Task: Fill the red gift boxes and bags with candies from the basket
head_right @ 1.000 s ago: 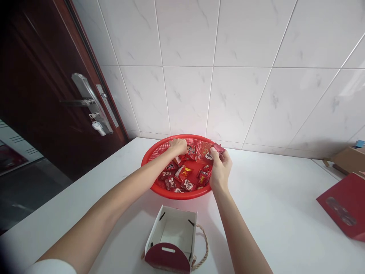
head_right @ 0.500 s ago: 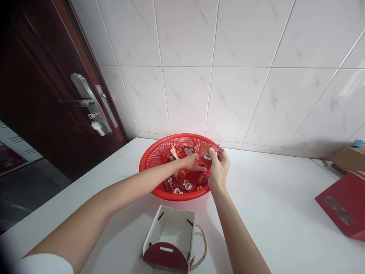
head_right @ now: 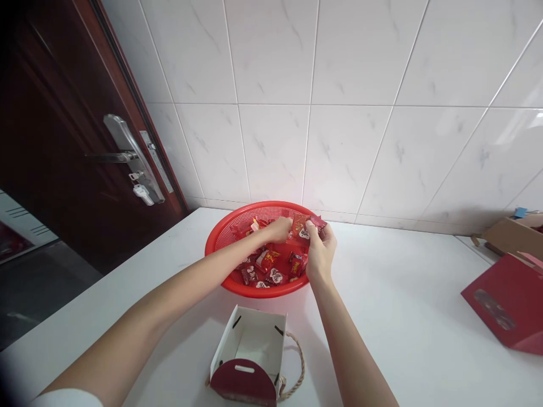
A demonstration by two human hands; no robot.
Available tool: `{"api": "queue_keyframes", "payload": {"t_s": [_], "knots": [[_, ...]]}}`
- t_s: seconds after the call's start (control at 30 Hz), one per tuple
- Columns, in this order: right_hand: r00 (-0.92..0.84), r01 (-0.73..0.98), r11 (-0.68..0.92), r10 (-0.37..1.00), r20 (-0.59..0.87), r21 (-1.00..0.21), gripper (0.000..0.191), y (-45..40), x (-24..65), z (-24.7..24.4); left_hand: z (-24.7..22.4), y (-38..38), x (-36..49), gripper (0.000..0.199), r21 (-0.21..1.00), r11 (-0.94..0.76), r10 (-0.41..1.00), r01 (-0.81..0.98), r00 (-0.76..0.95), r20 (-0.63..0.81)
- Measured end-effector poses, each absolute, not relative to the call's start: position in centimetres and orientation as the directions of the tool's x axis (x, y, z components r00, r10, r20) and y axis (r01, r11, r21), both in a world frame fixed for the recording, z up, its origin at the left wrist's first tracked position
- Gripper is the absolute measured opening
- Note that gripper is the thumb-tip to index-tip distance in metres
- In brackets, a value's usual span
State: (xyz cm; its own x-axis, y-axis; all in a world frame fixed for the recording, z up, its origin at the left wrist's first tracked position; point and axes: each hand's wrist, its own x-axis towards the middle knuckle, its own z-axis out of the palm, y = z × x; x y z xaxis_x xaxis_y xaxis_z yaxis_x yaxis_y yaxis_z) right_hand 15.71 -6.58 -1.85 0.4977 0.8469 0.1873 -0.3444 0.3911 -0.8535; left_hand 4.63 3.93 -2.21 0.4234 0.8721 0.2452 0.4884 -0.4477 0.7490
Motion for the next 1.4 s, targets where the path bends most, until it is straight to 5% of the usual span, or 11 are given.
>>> {"api": "queue_keyframes", "payload": {"t_s": [0.17,0.37,0.5,0.7,1.4], "knots": [[0.477,-0.369,0.382,0.860,0.180,-0.847,0.028,-6.5,15.7,-1.7,2.6,3.1,1.9,0.008,0.801,-0.414,0.899,0.433,0.334,0.284],[0.363,-0.387,0.351,0.908,0.210,-0.853,0.036,-7.1,15.2,-1.4,2.9,-2.5,-1.0,0.033,0.957,-0.285,0.901,-0.058,0.325,0.288],[0.264,-0.353,0.344,0.929,0.259,-0.870,0.037,-7.9,14.6,-1.0,2.5,-5.0,-1.7,0.045,0.967,-0.255,0.912,-0.016,0.329,0.246],[0.228,-0.243,0.407,0.906,0.356,-0.881,0.034,-8.7,13.8,-0.8,2.3,-5.7,-1.6,0.035,0.944,-0.330,0.886,0.018,0.353,0.303],[0.142,-0.152,0.360,0.930,0.340,-0.920,0.041,-8.2,13.3,-2.0,0.6,-4.9,-2.9,0.031,0.935,-0.323,0.900,0.149,0.355,0.254]]}}
